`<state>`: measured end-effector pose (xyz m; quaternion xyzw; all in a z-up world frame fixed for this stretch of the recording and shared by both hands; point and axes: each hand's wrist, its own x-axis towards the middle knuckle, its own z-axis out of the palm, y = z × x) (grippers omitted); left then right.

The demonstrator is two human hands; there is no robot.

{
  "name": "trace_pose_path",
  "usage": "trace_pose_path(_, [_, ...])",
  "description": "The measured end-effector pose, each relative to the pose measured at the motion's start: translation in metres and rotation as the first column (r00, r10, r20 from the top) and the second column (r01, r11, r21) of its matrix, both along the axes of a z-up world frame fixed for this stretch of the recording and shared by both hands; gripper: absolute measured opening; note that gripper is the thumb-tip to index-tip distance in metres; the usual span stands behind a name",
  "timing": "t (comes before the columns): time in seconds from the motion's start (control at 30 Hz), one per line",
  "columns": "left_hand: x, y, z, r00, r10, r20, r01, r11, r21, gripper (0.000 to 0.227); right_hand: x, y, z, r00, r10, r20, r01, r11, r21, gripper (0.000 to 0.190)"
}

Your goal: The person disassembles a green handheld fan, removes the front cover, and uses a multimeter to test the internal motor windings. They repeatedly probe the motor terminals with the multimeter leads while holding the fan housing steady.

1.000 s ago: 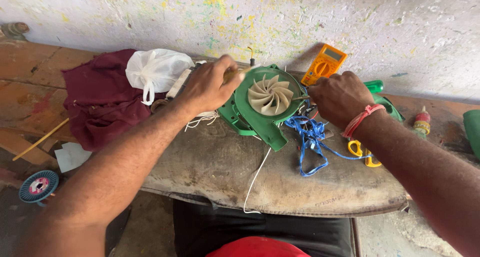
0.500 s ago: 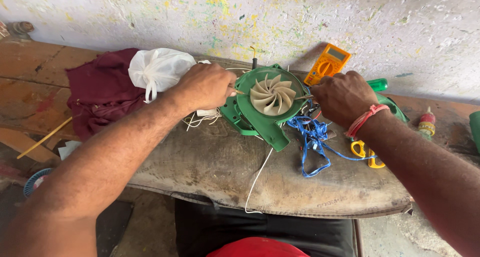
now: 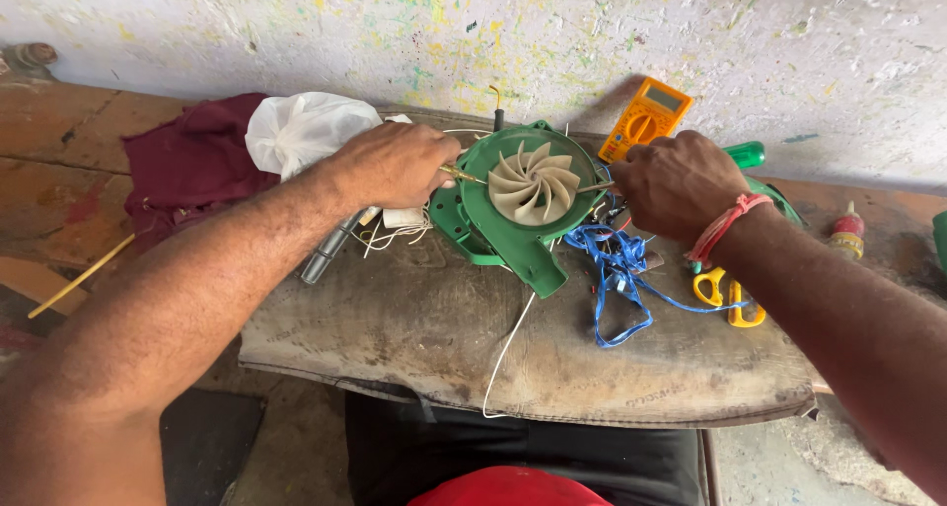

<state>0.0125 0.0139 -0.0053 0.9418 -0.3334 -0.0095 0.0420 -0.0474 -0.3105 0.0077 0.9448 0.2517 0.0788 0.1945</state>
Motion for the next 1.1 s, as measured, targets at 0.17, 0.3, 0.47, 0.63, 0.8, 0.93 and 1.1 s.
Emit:
trace_pose_path(0.17, [0.011, -0.002, -0.009, 0.999, -0.041, 0.034, 0.038, 0.998, 0.059, 0.034, -0.001, -0.003, -0.009, 0.999, -0.038, -0.021, 0.038, 0.999, 0.033, 0.022])
trace_pose_path(0.3, [0.02, 0.002, -0.021, 0.982, -0.148, 0.114, 0.128, 0.979, 0.161, 0.039, -0.001, -0.005, -0.012, 1.0, -0.014, 0.017, 0.013, 0.998, 0.065, 0.019])
trace_pose_path(0.47, [0.029, 0.005, -0.031, 0.977, -0.163, 0.141, 0.133, 0.971, 0.201, 0.04, -0.002, -0.007, -0.022, 0.998, -0.006, 0.059, 0.0, 0.994, 0.109, 0.016])
trace_pose_path(0.63, [0.027, 0.009, -0.04, 0.974, -0.144, 0.177, 0.153, 0.987, -0.039, 0.028, -0.002, -0.013, -0.037, 0.996, -0.068, 0.049, 0.053, 0.964, 0.26, 0.019])
trace_pose_path(0.8, [0.025, 0.01, -0.042, 0.981, -0.114, 0.155, 0.136, 0.98, -0.143, 0.032, 0.003, -0.017, -0.04, 0.995, -0.088, 0.04, 0.072, 0.952, 0.299, 0.015])
trace_pose_path(0.93, [0.026, 0.009, -0.045, 0.981, -0.087, 0.171, 0.117, 0.978, -0.173, 0.031, 0.005, -0.014, -0.046, 0.996, -0.091, 0.012, 0.083, 0.947, 0.311, 0.011])
trace_pose_path(1.1, [0.03, 0.008, -0.048, 0.99, -0.07, 0.122, 0.091, 0.98, -0.177, 0.031, 0.002, -0.013, -0.05, 0.996, -0.072, 0.055, 0.045, 0.922, 0.384, 0.015])
